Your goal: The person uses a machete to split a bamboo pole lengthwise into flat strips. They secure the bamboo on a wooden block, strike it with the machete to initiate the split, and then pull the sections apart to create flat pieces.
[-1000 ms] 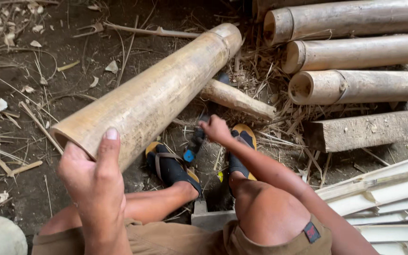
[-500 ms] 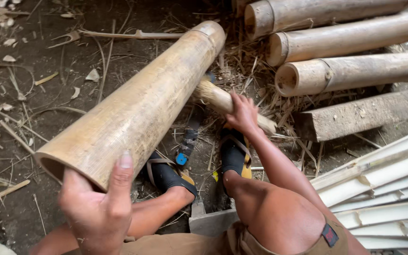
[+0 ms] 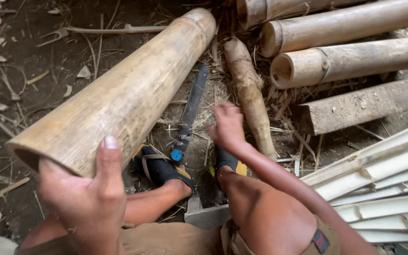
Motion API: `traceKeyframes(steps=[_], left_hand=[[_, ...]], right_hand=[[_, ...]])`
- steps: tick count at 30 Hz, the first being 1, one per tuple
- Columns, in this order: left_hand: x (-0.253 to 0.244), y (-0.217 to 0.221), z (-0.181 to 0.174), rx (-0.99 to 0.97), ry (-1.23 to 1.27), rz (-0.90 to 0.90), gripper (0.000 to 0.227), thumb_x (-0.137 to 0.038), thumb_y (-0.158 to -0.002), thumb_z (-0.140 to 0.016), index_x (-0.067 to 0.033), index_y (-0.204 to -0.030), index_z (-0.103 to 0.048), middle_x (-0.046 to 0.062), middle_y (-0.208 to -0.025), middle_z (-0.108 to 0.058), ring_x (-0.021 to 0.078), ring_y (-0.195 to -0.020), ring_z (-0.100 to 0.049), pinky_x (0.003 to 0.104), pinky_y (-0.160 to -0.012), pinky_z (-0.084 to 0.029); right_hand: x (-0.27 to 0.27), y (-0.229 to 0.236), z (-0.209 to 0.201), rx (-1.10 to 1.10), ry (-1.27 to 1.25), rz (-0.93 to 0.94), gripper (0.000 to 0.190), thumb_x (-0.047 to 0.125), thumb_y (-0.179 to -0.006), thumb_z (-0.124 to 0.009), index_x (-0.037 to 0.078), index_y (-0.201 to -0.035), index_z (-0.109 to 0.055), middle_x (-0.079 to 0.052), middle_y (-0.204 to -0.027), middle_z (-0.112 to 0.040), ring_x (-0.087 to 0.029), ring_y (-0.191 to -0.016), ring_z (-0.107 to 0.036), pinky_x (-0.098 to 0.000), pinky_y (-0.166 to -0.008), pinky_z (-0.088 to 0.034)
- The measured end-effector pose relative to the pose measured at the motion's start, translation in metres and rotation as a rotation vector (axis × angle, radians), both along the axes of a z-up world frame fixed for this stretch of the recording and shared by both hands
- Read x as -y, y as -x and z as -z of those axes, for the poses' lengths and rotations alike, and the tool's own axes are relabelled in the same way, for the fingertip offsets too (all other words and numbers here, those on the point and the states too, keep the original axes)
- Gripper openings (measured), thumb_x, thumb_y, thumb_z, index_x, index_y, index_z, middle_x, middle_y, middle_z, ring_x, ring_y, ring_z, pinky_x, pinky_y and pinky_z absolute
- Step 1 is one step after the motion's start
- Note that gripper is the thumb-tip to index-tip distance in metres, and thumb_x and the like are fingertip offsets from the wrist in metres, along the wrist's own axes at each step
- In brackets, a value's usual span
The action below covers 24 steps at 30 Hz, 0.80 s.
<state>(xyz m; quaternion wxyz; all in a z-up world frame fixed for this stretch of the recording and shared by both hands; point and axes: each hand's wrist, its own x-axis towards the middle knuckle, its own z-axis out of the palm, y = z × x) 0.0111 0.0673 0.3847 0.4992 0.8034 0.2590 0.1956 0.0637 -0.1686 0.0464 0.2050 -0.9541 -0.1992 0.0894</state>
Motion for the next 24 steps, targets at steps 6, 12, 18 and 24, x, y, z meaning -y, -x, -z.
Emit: traceKeyframes(steps=[6, 12, 18, 24], left_hand=[[0.000, 0.007, 0.005, -0.078, -0.023, -0.023, 0.042, -0.015, -0.100, -0.073, 0.0120, -0.128, -0.056, 0.019, -0.118, -0.072, 0.0222, -0.108, -0.072, 0.031, -0.096, -0.056], [-0.022, 0.008, -0.005, -0.010, 0.057, 0.037, 0.037, -0.015, -0.101, -0.070, 0.0118, -0.125, -0.061, 0.022, -0.114, -0.074, 0.0245, -0.105, -0.075, 0.033, -0.092, -0.060], [-0.040, 0.028, -0.074, -0.103, 0.158, -0.152, 0.037, -0.007, -0.087, -0.068, 0.0101, -0.119, -0.061, 0.022, -0.109, -0.072, 0.0228, -0.102, -0.074, 0.032, -0.089, -0.061], [-0.063, 0.029, -0.080, -0.069, -0.026, 0.032, 0.028, -0.003, -0.091, -0.066, 0.0099, -0.116, -0.065, 0.022, -0.109, -0.073, 0.0236, -0.100, -0.074, 0.033, -0.088, -0.058]], right_hand=[[-0.124, 0.013, 0.060, -0.822, -0.149, 0.547, 0.097, 0.043, -0.075, -0.091, -0.008, -0.136, -0.034, -0.029, -0.135, -0.043, -0.039, -0.117, -0.054, -0.0456, -0.091, -0.053], [-0.087, 0.011, 0.066, -0.907, -0.388, 0.666, 0.053, 0.024, -0.077, -0.077, -0.004, -0.119, -0.062, -0.014, -0.100, -0.073, -0.024, -0.089, -0.073, -0.0366, -0.078, -0.060], [-0.041, 0.006, -0.004, -0.836, -0.762, 0.694, 0.047, 0.020, -0.082, -0.072, -0.003, -0.118, -0.056, -0.012, -0.087, -0.068, -0.022, -0.072, -0.066, -0.0396, -0.064, -0.055], [-0.038, -0.029, -0.090, -0.387, -0.396, 0.127, 0.054, 0.011, -0.080, -0.067, 0.001, -0.129, -0.045, -0.020, -0.087, -0.066, -0.036, -0.077, -0.068, -0.0470, -0.071, -0.055]])
